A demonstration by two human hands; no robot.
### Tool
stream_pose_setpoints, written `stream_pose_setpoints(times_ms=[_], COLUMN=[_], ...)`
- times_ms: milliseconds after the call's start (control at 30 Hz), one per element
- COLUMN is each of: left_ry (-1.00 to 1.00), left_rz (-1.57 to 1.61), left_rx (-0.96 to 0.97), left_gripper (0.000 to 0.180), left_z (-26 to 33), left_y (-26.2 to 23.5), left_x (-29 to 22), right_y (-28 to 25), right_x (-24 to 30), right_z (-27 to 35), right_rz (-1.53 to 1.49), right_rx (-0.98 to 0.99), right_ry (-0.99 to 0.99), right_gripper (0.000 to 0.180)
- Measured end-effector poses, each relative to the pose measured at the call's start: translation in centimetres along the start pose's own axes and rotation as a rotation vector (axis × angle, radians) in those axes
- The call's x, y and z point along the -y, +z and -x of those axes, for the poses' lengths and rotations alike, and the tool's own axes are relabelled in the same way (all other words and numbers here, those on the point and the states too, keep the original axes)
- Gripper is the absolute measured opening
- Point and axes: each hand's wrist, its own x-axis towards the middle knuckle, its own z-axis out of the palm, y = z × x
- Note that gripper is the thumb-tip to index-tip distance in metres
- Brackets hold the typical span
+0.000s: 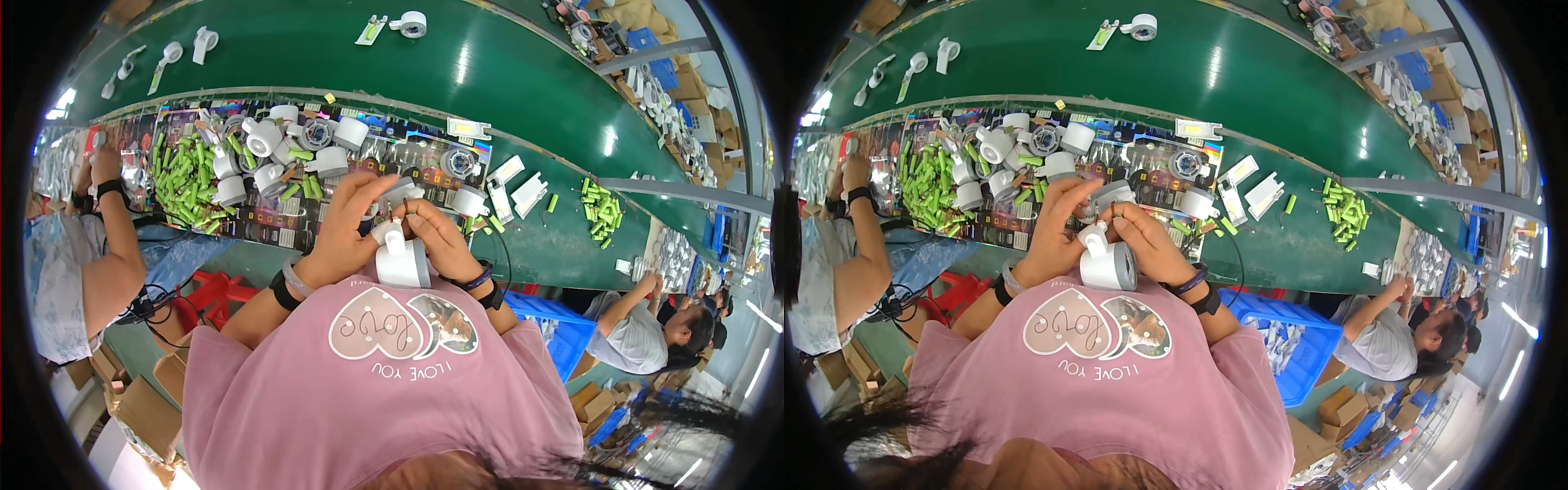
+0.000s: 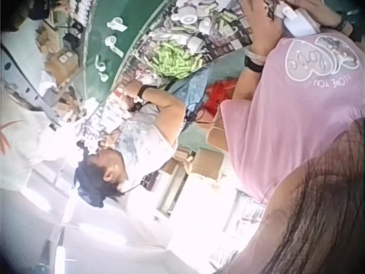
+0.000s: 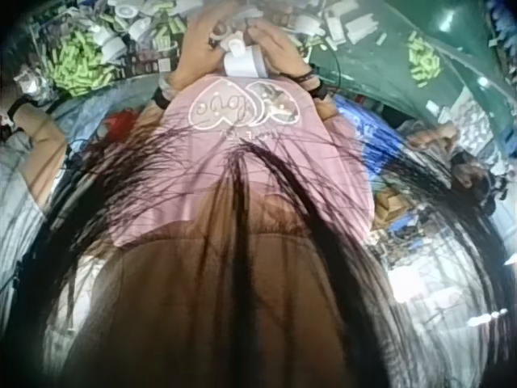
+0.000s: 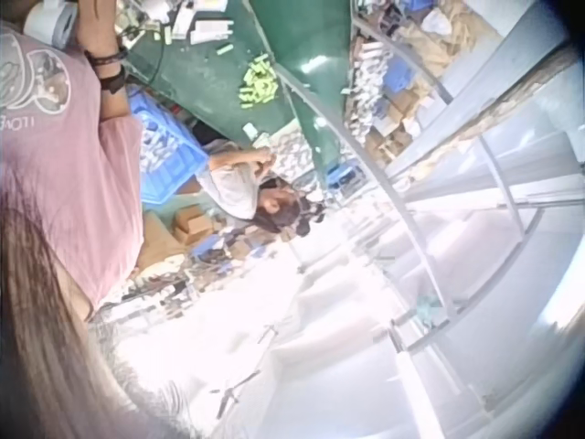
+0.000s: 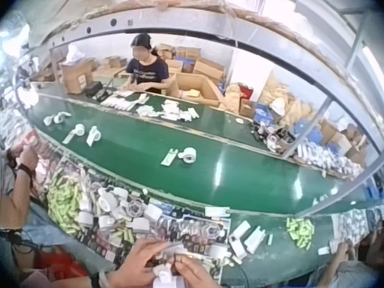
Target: The person is seen assembling small electronic lighting components at a factory workbench.
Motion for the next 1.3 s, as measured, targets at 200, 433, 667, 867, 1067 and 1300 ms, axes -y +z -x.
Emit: stream_pose_setpoints(times_ms=[200, 433, 667, 867, 1067, 1300], left_ry=[0.119, -0.145, -0.577, -0.969, -1.053, -0.872], left_rz=[-0.067, -0.059, 0.435, 0.533, 0.887, 1.092], left_rx=[0.004, 0.105, 0.378, 0.322, 0.375, 0.117], left_gripper=[0.029, 0.008, 0.013, 0.036, 0.036, 0.024], left_z=[0.4, 0.6, 1.3, 2.0, 3.4, 2.2], left_y=[-0.8, -2.3, -4.4, -5.0, -6.1, -5.1], left_x=[1.5, -1.2, 0.1, 1.5, 3.5, 1.5], right_y=[0.4, 0.5, -1.5, -2.3, -3.7, -4.5], right_x=[0.7, 0.9, -0.9, -0.2, -0.8, 0.8], right_z=[-0.3, -0.2, -0.7, -0.3, 0.4, -0.1], right_rz=[-0.058, -0.104, -0.085, -0.28, -0.496, -0.661], right_rx=[0.043, 0.02, -0.113, -0.299, -0.226, -0.134], right_ry=[-0.009, 0.022, -0.047, -0.096, -0.138, -0.168], right_gripper=[0.025, 0.022, 0.023, 0.027, 0.025, 0.041])
